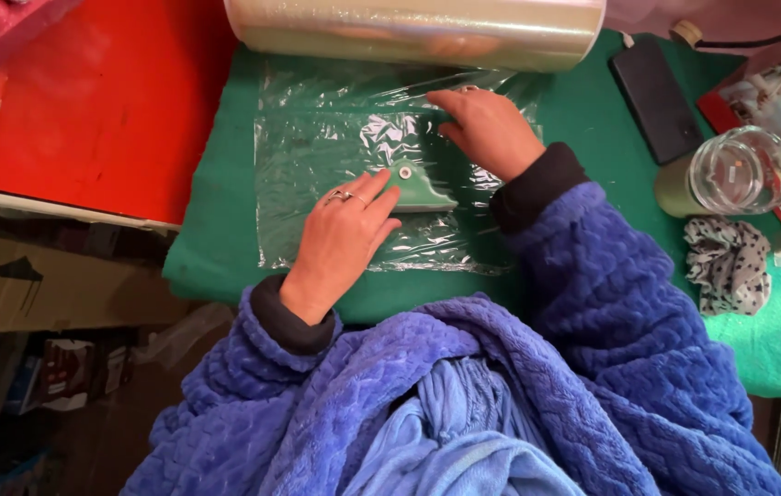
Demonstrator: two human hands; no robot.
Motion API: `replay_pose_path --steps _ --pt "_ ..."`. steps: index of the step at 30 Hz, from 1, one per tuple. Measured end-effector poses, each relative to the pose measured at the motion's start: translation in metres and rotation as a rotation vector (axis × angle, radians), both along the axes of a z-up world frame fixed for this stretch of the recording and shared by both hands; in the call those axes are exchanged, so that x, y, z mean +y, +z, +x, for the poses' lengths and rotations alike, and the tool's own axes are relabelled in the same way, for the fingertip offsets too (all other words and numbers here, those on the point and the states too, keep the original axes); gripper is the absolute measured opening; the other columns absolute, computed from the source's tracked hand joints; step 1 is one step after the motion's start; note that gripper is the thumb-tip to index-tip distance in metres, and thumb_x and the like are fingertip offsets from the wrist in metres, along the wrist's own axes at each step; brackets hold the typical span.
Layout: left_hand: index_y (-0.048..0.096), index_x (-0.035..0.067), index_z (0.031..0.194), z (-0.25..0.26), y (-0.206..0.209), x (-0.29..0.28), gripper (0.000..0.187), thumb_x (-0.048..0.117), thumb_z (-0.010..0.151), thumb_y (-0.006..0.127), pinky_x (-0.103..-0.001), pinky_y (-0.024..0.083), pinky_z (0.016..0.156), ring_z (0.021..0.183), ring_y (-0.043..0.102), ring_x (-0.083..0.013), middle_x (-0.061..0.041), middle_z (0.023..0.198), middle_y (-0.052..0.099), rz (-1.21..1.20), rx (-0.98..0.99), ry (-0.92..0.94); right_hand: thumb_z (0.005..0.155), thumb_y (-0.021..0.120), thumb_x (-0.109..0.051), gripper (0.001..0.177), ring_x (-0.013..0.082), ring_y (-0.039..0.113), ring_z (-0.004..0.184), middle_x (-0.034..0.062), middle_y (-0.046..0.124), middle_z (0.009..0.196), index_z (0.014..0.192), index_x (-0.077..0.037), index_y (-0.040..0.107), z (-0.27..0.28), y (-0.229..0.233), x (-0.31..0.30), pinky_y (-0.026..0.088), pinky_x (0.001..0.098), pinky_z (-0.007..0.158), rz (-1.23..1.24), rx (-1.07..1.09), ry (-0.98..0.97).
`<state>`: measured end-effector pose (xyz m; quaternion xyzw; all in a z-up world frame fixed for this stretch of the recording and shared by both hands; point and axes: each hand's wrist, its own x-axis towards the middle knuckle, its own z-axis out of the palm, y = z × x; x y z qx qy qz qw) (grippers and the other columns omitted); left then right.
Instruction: Wrapping a green clip object with plastic wrap and cutting it with scissors.
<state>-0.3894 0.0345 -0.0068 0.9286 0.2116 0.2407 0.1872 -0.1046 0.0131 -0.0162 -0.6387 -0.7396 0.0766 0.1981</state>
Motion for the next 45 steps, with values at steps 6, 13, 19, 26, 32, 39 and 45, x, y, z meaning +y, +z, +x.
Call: replay_pose_path --steps 6,13,19,26,32,39,45 --pt "0.066 0.007 0.125 -0.004 -0.005 0.004 0.040 0.014 0.087 0.076 -0.044 0.053 0.096 0.116 0.065 -0.0363 -0.017 0.140 0.061 -0.067 -0.067 -0.010 0.089 0.075 -0.009 0.044 0.0429 0.065 0.100 0.0190 0.071 0.101 0.129 -0.002 0.060 0.001 -0.021 0.016 0.050 0.0525 0.083 -0.055 -0.049 -0.064" --pt "0.064 0.007 0.115 -0.004 -0.019 0.010 0.027 0.013 0.091 0.074 -0.044 0.055 0.087 0.105 0.070 -0.0348 -0.014 0.132 0.067 -0.138 -0.089 0.013 0.085 0.074 -0.006 0.049 0.0428 0.065 0.100 0.0180 0.072 0.102 0.131 -0.002 0.058 0.002 -0.021 0.018 0.051 0.0512 0.083 -0.013 -0.046 -0.036" --pt "0.064 0.007 0.113 -0.003 -0.016 0.010 0.021 0.014 0.095 0.072 -0.041 0.056 0.077 0.092 0.071 -0.0316 -0.007 0.108 0.074 -0.259 -0.085 0.048 0.086 0.073 -0.005 0.050 0.0428 0.065 0.102 0.0192 0.071 0.104 0.133 -0.002 0.058 0.000 -0.022 0.014 0.051 0.0508 0.085 0.001 -0.048 -0.039" --pt "0.061 0.002 0.128 -0.004 -0.021 0.009 0.038 0.008 0.093 0.073 -0.039 0.056 0.077 0.089 0.071 -0.0298 -0.008 0.098 0.074 -0.302 -0.206 0.046 0.085 0.076 -0.005 0.052 0.0426 0.064 0.107 0.0204 0.069 0.115 0.134 -0.002 0.059 0.000 -0.020 0.010 0.051 0.0492 0.088 0.051 -0.028 -0.036" --pt "0.062 0.003 0.129 -0.009 -0.015 0.004 0.039 0.007 0.092 0.074 -0.038 0.056 0.078 0.088 0.072 -0.0280 -0.006 0.097 0.074 -0.287 -0.234 0.035 0.091 0.077 -0.008 0.044 0.0400 0.064 0.110 0.0174 0.069 0.121 0.133 -0.004 0.063 -0.006 0.015 -0.008 0.052 0.0466 0.091 0.103 0.037 0.004" --pt "0.062 0.003 0.128 -0.018 -0.015 -0.011 0.040 0.009 0.091 0.075 -0.039 0.056 0.077 0.085 0.072 -0.0275 -0.004 0.095 0.075 -0.272 -0.192 0.037 0.097 0.076 -0.009 0.035 0.0370 0.065 0.108 0.0152 0.070 0.119 0.131 -0.004 0.065 -0.031 0.068 -0.056 0.053 0.0440 0.092 0.090 0.142 0.011" --pt "0.062 0.003 0.127 -0.019 -0.026 -0.014 0.038 0.009 0.092 0.075 -0.038 0.056 0.077 0.088 0.072 -0.0278 -0.005 0.096 0.075 -0.275 -0.196 0.024 0.095 0.076 -0.009 0.034 0.0346 0.067 0.108 0.0138 0.071 0.118 0.128 -0.005 0.067 -0.046 0.073 -0.087 0.054 0.0416 0.091 0.036 0.185 -0.010"
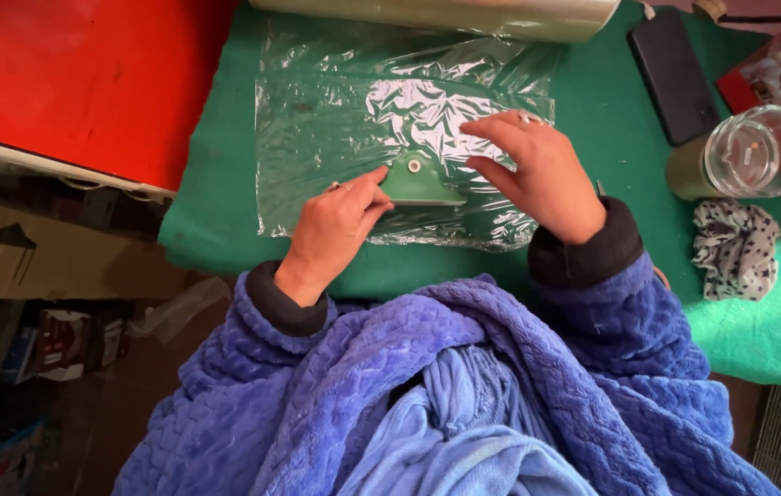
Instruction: Wrapping a green clip object with plastic wrap and cutting it with scissors.
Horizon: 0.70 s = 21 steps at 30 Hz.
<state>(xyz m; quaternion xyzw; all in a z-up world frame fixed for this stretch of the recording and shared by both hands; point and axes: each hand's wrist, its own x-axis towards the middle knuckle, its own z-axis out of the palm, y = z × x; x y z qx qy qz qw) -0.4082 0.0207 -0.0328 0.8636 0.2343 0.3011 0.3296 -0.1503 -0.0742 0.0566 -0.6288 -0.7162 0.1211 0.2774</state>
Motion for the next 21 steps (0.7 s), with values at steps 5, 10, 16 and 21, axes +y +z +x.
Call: replay_pose_path --steps 5,10,16,21 --pt "0.063 0.003 0.127 0.000 0.001 -0.001 0.038 0.010 0.092 0.075 -0.039 0.056 0.078 0.088 0.072 -0.0286 -0.005 0.098 0.074 -0.031 0.023 0.012 0.093 0.077 -0.010 0.033 0.0328 0.068 0.107 0.0127 0.071 0.119 0.125 -0.005 0.068 -0.011 0.005 -0.022 0.055 0.0409 0.089 0.010 -0.005 -0.002" --pt "0.065 0.007 0.105 -0.011 0.015 -0.003 0.023 0.016 0.088 0.079 -0.040 0.056 0.077 0.095 0.069 -0.0340 -0.012 0.135 0.069 0.111 0.059 0.035 0.089 0.079 -0.012 0.033 0.0330 0.067 0.110 0.0121 0.069 0.122 0.120 -0.004 0.069 -0.024 -0.004 -0.043 0.055 0.0421 0.091 0.084 -0.097 0.080" --pt "0.069 0.009 0.102 -0.044 0.030 -0.013 0.020 0.014 0.086 0.079 -0.038 0.056 0.083 0.105 0.068 -0.0265 -0.003 0.115 0.069 0.308 0.067 -0.016 0.080 0.082 -0.017 0.032 0.0304 0.061 0.093 0.0080 0.066 0.099 0.108 -0.006 0.073 -0.034 -0.042 -0.065 0.051 0.0430 0.082 0.053 -0.151 0.190" --pt "0.071 0.008 0.101 -0.057 0.010 -0.016 0.027 0.014 0.076 0.079 -0.037 0.055 0.077 0.097 0.067 -0.0235 -0.001 0.105 0.070 0.337 0.209 -0.091 0.079 0.081 -0.021 0.025 0.0287 0.058 0.084 0.0062 0.064 0.089 0.099 -0.007 0.075 -0.034 -0.063 -0.065 0.047 0.0429 0.075 0.014 -0.192 0.157"
